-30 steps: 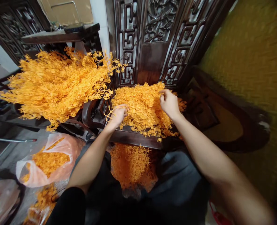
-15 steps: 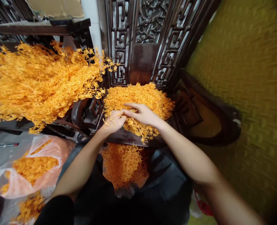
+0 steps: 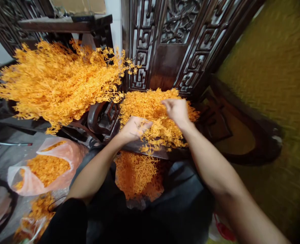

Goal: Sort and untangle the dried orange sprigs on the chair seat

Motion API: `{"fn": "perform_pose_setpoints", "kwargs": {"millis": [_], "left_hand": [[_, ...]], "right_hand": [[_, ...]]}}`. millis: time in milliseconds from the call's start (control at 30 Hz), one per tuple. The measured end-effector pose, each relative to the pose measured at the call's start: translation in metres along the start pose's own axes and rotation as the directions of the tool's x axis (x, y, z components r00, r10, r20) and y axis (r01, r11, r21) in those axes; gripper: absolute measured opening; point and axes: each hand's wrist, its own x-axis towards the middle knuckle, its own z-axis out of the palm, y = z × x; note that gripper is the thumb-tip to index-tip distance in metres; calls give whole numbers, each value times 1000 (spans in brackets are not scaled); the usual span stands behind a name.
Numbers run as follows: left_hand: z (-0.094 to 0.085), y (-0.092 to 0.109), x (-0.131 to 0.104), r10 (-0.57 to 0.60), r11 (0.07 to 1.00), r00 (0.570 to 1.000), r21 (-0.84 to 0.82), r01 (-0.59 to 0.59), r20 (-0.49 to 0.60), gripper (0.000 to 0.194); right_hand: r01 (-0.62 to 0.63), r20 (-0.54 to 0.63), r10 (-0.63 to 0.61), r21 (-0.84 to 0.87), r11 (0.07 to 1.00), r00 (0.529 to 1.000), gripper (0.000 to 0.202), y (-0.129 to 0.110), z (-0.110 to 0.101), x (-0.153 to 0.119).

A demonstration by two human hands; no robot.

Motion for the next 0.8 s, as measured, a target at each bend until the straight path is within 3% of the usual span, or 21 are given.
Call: {"fn": "perform_pose_setpoints", "kwargs": {"millis": [67,133,200,267,333,400,467,567,633,700,733,800], "left_hand": [[-11,0,-4,-24,1000,1000,-17,23,-19,48],[-18,-2,-6,-39,999,997,-33,37,-60,47],[-19,-5,-5,-49,997,995,-59,44,-88,46],[-17,-7,-2,-46,996,995,-86,38,-90,45],[-15,-6,0,-39,992,996,-124,28,-84,42],[-14,-4,2,-33,989,995,-143,20,-92,40],[-14,-3,4,-25,995,992,-96,13,-122,40],[-12,-3,5,12,999,988,33,-7,-155,42],[-9,-4,6,42,996,986,80,-30,-160,41],[-7,-5,5,82,991,989,113,-68,-125,40],[-5,-5,4,103,987,991,132,-91,-87,40],[-4,-6,1,134,979,991,157,-132,-5,42]], "right_hand": [[-185,-210,216,156,970,954,50,27,-16,5],[-267,-160,326,309,913,932,46,47,-24,6],[-275,-59,309,318,907,949,46,56,-22,5],[-205,-27,214,182,962,977,50,55,-13,4],[-98,-27,97,-47,994,995,60,46,-3,5],[-12,13,16,-251,968,1000,76,32,2,4],[21,59,-3,-314,949,998,94,12,2,-2],[-26,201,40,-73,997,979,87,-23,1,-23],[-70,374,35,82,994,927,79,-44,2,-38],[-65,499,-2,117,991,867,67,-57,2,-46],[-54,525,-14,113,992,851,62,-60,1,-47],[-74,499,13,103,992,867,59,-57,-3,-45]]}}
